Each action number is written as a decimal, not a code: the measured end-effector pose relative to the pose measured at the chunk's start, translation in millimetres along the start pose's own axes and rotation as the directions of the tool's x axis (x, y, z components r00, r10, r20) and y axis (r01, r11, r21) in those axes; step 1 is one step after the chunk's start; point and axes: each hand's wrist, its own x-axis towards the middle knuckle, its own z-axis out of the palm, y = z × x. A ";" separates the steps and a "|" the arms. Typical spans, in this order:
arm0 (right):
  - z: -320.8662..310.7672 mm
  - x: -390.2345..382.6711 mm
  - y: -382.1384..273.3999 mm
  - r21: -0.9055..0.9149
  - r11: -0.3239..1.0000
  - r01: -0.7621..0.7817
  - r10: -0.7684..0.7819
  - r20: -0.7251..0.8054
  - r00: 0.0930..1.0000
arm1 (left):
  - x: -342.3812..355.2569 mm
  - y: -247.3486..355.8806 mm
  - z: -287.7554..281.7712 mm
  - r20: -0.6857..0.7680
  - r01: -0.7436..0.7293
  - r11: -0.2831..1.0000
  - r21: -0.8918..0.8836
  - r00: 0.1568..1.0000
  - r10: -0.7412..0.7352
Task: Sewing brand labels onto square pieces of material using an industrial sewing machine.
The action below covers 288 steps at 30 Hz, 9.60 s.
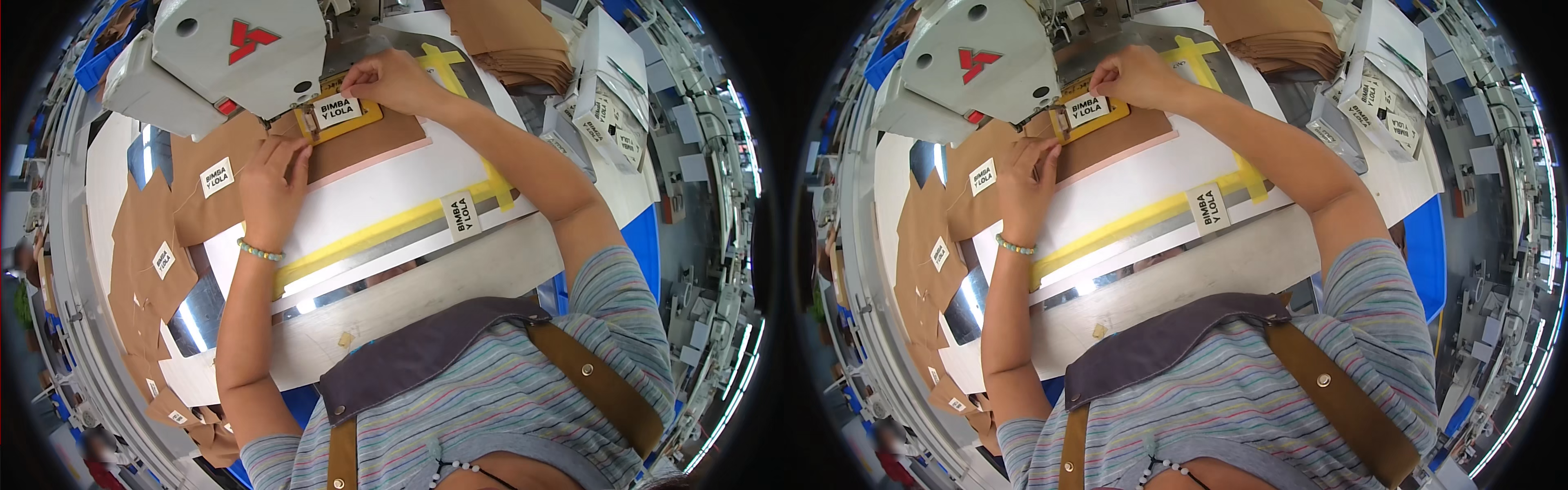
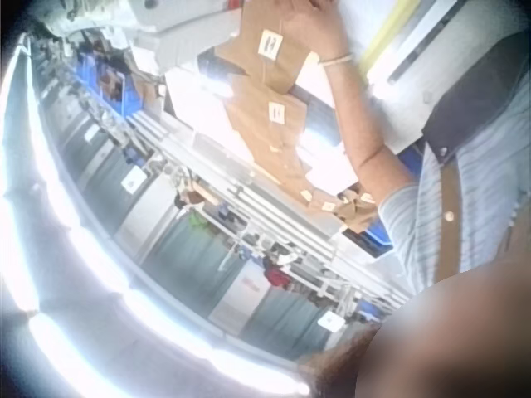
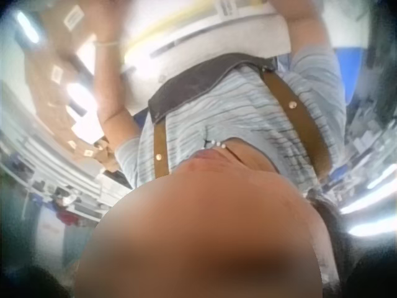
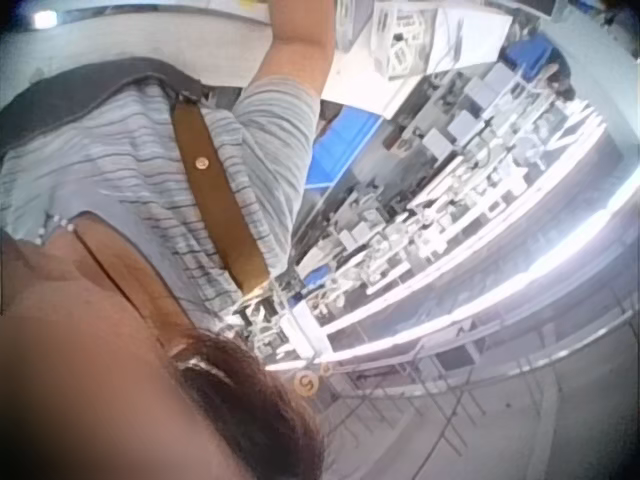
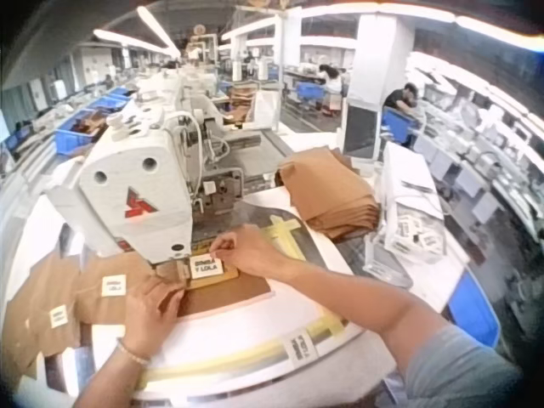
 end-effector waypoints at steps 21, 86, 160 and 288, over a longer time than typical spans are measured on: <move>-8.9 26.0 0.7 -0.195 0.953 0.232 -0.193 0.200 0.961 | 4.0 1.2 12.2 0.241 -0.225 0.967 0.121 0.951 0.191; -6.2 -8.2 10.7 -0.377 0.689 0.619 -0.516 0.344 0.784 | 0.2 0.5 6.1 0.185 -0.123 0.984 0.131 0.978 0.097; -41.8 -34.5 8.5 -0.307 0.834 0.459 -0.412 0.207 0.887 | -103.9 83.8 -67.3 0.453 0.215 0.420 -0.882 0.634 0.627; -97.2 -182.7 1.9 -0.253 0.905 0.343 -0.265 0.295 0.918 | -101.3 -92.4 -179.6 0.289 0.411 0.776 0.479 0.761 -0.581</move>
